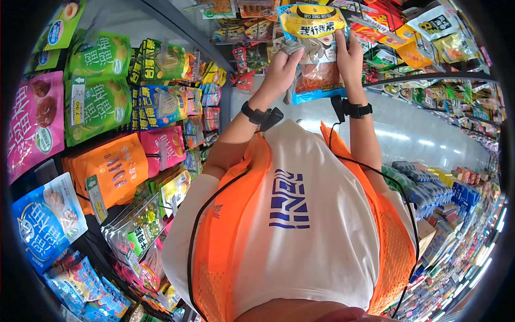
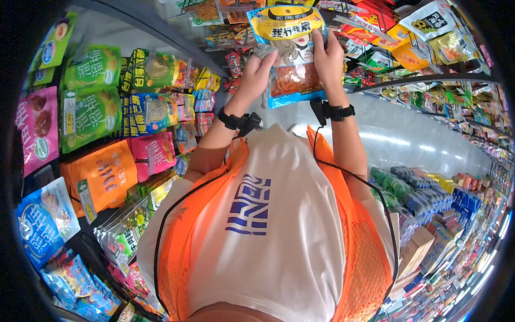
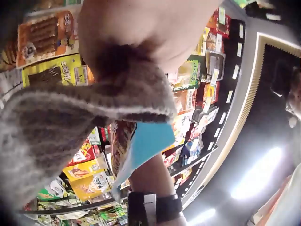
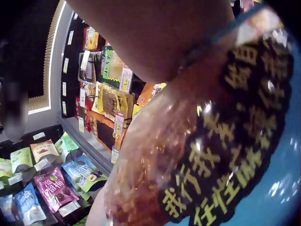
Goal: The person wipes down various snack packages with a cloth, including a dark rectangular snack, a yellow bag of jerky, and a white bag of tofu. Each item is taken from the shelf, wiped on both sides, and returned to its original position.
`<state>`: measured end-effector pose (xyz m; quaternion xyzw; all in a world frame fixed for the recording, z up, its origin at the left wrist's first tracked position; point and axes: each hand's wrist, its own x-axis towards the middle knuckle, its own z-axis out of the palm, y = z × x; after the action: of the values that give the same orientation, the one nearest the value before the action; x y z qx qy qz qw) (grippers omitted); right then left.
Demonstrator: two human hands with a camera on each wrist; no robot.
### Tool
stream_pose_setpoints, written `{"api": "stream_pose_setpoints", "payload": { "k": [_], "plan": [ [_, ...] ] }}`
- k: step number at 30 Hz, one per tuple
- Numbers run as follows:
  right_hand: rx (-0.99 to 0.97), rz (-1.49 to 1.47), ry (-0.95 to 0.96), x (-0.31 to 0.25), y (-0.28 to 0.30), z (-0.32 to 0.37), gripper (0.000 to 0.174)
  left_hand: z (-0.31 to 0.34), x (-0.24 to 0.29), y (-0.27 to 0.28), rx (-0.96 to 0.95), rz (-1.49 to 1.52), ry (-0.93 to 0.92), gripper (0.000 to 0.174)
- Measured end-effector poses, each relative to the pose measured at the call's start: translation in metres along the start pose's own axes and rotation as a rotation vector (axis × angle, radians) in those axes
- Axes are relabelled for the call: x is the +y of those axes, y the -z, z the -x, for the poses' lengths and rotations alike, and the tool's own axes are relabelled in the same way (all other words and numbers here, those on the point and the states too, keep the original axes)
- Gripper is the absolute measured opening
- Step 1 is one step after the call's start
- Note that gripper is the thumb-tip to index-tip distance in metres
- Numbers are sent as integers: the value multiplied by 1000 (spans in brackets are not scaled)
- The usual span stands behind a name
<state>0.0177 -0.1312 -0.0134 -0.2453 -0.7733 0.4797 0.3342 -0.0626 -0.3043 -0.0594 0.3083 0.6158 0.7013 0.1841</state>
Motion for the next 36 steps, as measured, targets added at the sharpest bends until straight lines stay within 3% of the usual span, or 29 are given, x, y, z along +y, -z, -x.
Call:
{"api": "stream_pose_setpoints", "payload": {
  "k": [1,4,5,8,9,12,13,16,17,18,20,21,25,28,33,35,36],
  "plan": [
    [-65,28,-70,8,5,-3,34,-1,-8,3,10,-59,-6,27],
    [-47,-8,117,15,0,3,46,-4,-6,15,63,-253,-66,24],
    [26,213,270,24,1,1,64,-6,-1,16,85,-321,-93,22],
    [-182,208,321,-21,8,13,75,-10,26,13,139,-619,-473,18],
    [-326,-299,54,-25,-4,24,71,-8,29,10,66,-730,-428,21],
    [-422,-375,-19,-45,-4,33,65,-2,28,-12,57,-912,-522,28],
    [-340,-408,-134,-33,-6,31,56,0,31,-16,6,-901,-537,35],
    [-95,-864,-508,-34,-6,25,51,-1,36,-23,-43,-881,-585,31],
    [-100,-844,-461,-34,-2,23,50,4,31,-22,-73,-848,-497,26],
    [-104,-823,-414,-34,2,22,49,6,30,-19,-54,-838,-527,26],
    [-113,-1125,-474,-35,9,15,53,10,30,-5,-16,-818,-585,25],
    [-118,-1125,-465,-37,14,15,54,15,22,2,-36,-768,-455,25],
    [-106,-1133,-446,-37,22,15,55,23,6,19,64,-485,-251,28],
    [-119,-1180,-438,-38,21,17,56,25,12,5,108,-364,-327,34],
    [-190,-979,-492,-27,3,23,56,19,49,-28,-175,-567,-566,52],
    [-198,-1039,-587,-31,-1,26,54,1,50,-30,-109,-644,-610,53],
    [-207,-1037,-541,-33,0,26,55,-11,49,-28,-76,-684,-632,54]
  ]
}}
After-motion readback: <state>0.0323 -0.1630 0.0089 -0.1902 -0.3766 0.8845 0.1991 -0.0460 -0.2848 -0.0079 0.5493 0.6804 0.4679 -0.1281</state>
